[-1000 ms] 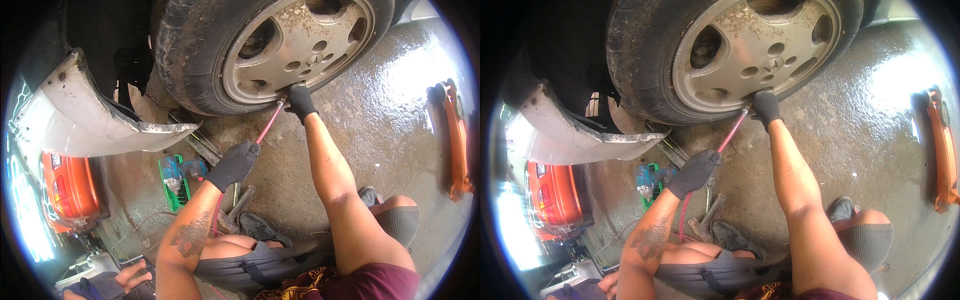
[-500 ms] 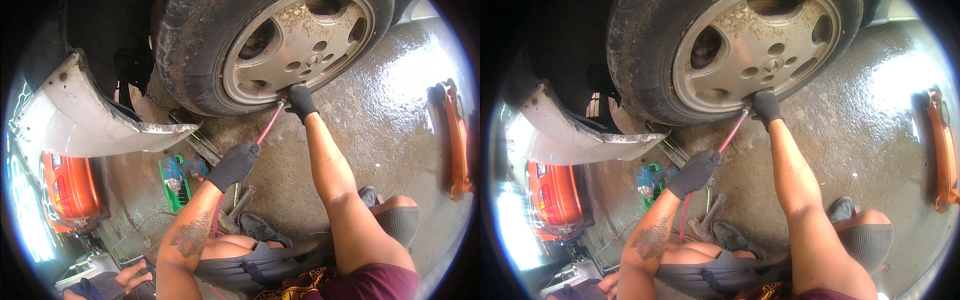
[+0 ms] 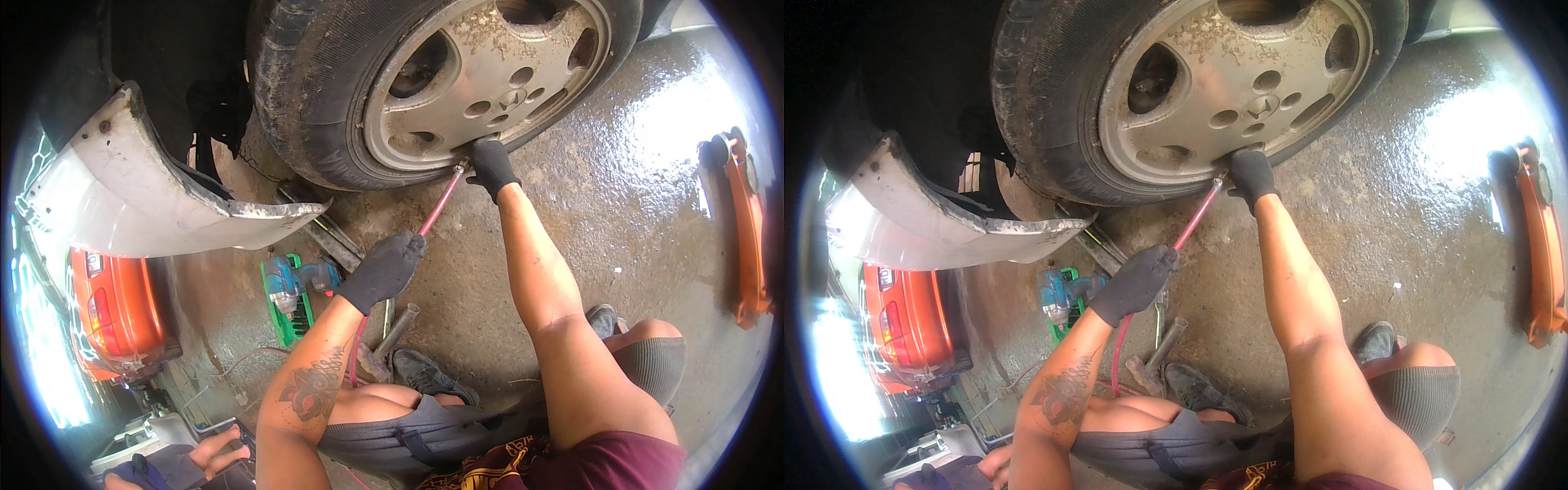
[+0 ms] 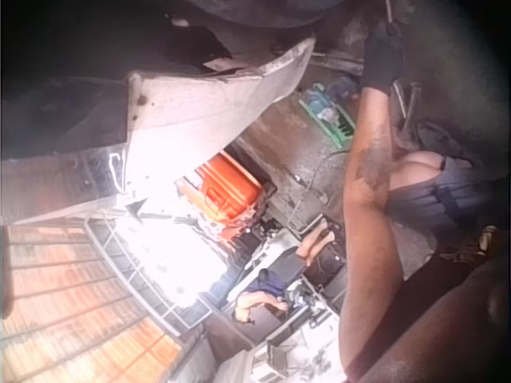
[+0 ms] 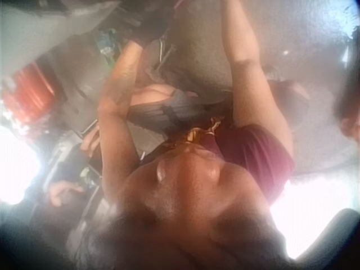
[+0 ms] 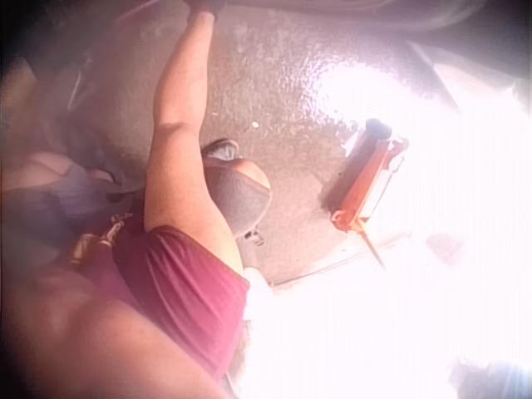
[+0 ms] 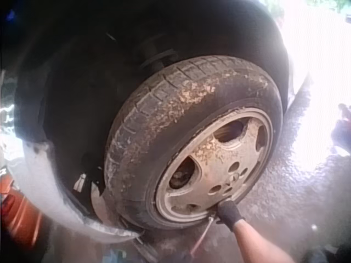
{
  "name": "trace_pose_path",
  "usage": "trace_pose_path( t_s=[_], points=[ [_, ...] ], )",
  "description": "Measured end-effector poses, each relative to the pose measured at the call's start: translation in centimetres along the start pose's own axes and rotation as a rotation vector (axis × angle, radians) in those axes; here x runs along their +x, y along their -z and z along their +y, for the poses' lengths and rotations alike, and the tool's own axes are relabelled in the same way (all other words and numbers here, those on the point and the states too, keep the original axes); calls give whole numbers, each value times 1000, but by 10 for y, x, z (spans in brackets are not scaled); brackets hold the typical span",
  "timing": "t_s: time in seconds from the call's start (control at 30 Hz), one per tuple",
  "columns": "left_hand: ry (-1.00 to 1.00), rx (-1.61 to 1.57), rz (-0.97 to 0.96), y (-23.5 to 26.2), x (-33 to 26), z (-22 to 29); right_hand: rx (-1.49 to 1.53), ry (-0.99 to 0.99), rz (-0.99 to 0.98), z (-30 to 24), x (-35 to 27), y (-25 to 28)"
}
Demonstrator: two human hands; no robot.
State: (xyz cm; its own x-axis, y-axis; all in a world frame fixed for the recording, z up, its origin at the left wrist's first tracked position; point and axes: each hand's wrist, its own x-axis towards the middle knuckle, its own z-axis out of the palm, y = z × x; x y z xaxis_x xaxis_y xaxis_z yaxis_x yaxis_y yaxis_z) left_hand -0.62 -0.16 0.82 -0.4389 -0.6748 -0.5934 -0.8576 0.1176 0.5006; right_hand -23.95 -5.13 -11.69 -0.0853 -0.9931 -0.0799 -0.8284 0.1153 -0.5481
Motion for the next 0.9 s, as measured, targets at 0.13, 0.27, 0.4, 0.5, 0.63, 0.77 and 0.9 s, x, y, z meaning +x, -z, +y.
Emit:
trace_pose_path(
  t_s=[0.13,0.27,0.4,0.5,0.63,0.77,0.9],
  points=[
    [-45,27,39,-4,2,-10,67,15,16,-3,-1,3],
    [-39,36,51,-5,2,-9,131,-53,-14,-3,0,2],
    [-70,24,62,-6,3,-11,124,-47,1,0,0,0],
    [-72,31,59,-7,4,-14,347,-150,-41,-7,-1,6],
    [-41,38,59,-4,1,-6,397,-80,44,-1,0,-4],
    [-314,759,180,-5,-7,-4,-61,27,-41,9,10,-22],
    [-712,667,573,-1,-22,119,-120,66,35,45,16,-43]
  ],
)
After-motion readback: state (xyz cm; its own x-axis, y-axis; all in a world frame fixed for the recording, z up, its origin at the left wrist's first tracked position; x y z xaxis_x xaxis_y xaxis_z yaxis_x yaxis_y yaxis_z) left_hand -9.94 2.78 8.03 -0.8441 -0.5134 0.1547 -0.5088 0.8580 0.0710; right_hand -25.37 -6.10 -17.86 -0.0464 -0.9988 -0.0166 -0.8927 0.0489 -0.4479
